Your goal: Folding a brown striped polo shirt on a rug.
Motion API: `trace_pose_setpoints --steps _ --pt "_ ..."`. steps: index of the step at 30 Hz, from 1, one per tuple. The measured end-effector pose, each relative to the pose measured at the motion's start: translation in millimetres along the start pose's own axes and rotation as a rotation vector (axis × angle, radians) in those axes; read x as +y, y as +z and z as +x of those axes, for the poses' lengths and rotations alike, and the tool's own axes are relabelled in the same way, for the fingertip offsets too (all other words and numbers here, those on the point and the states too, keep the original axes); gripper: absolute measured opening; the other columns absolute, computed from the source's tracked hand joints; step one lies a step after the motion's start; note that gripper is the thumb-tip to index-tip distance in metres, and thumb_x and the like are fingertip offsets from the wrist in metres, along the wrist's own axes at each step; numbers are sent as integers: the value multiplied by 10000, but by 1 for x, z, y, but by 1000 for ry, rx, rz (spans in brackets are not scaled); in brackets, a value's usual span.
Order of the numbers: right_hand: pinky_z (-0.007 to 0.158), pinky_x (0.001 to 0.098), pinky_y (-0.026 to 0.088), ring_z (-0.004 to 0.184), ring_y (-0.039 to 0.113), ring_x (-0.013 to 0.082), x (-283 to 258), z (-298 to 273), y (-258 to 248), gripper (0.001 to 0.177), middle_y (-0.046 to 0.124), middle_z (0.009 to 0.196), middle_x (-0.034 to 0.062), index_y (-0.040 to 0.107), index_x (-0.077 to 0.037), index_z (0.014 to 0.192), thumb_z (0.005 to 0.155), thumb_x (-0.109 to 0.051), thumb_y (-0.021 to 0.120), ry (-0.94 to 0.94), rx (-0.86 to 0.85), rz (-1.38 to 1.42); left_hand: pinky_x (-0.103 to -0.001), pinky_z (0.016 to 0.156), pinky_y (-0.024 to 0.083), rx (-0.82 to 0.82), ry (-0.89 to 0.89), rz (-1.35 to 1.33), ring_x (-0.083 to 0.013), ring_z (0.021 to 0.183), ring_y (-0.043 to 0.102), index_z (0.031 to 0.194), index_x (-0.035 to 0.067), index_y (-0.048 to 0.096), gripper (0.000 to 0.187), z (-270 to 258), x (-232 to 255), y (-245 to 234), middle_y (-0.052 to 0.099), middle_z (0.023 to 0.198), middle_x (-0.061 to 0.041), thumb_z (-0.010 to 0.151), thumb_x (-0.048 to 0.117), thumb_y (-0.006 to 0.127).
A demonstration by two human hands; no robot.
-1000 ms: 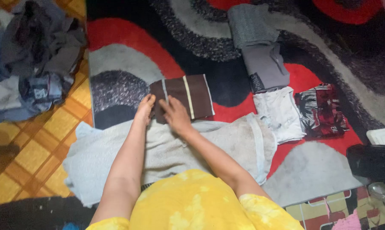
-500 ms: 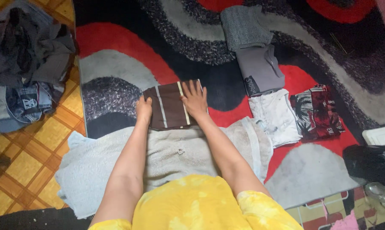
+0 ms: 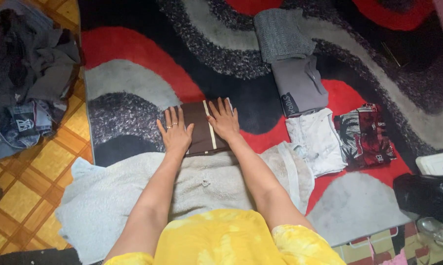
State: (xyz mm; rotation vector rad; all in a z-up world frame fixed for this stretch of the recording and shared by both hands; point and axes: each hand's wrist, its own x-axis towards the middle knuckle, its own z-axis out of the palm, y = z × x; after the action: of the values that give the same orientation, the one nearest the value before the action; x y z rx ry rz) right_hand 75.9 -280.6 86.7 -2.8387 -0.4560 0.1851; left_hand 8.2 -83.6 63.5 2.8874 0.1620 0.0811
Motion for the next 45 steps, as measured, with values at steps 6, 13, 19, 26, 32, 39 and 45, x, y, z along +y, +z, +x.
trace_pose_setpoints --steps 6,13,19,26,32,39,45 --pt "1196 603 269 1559 271 351 9 -6 22 559 351 1657 132 442 -223 1565 1039 -413 470 -5 181 98 -645 1214 122 60 52 -19 -363 1576 152 1627 108 306 761 0 -8 11 232 1690 -192 1013 532 455" --pt "1173 601 285 1488 314 404 5 2 18 576 362 1595 234 507 -212 1507 958 -379 565 78 325 21 -662 1189 160 69 63 41 -389 1566 150 1621 181 333 709 5 -11 11 240 1675 -219 1014 530 444" --pt "1187 613 267 1497 292 429 35 11 47 614 310 1635 227 432 -228 1561 993 -431 548 8 226 54 -704 1144 123 -275 40 -171 -384 1567 87 1600 187 281 697 26 -48 18 154 1702 -179 983 458 462" --pt "1219 611 137 1547 109 444 -10 -17 30 749 112 1677 265 259 -179 1628 1015 -532 507 25 70 -73 -687 1259 85 92 4 -249 -366 1629 76 1676 130 229 691 -32 -30 3 153 1755 -156 1051 310 461" --pt "1242 555 69 1569 47 368 -9 -55 42 827 57 1691 203 176 -185 1635 973 -529 532 -107 -50 -71 -679 1185 62 -177 124 15 -306 1576 73 1624 187 190 766 -73 16 -11 111 1702 -137 973 426 517" --pt "1249 534 172 1575 139 368 8 -42 28 722 162 1696 200 302 -159 1614 987 -363 597 -58 118 -68 -608 1225 112 -71 255 175 -275 1570 196 1579 79 362 687 -106 9 -32 292 1666 -132 997 421 485" --pt "1282 470 234 1586 219 330 -60 -24 40 698 276 1697 154 336 -100 1604 1005 -359 583 -370 28 100 -527 1220 165 -173 304 -14 -318 1494 324 1470 -23 475 632 -132 -1 -41 428 1567 -207 1051 442 393"
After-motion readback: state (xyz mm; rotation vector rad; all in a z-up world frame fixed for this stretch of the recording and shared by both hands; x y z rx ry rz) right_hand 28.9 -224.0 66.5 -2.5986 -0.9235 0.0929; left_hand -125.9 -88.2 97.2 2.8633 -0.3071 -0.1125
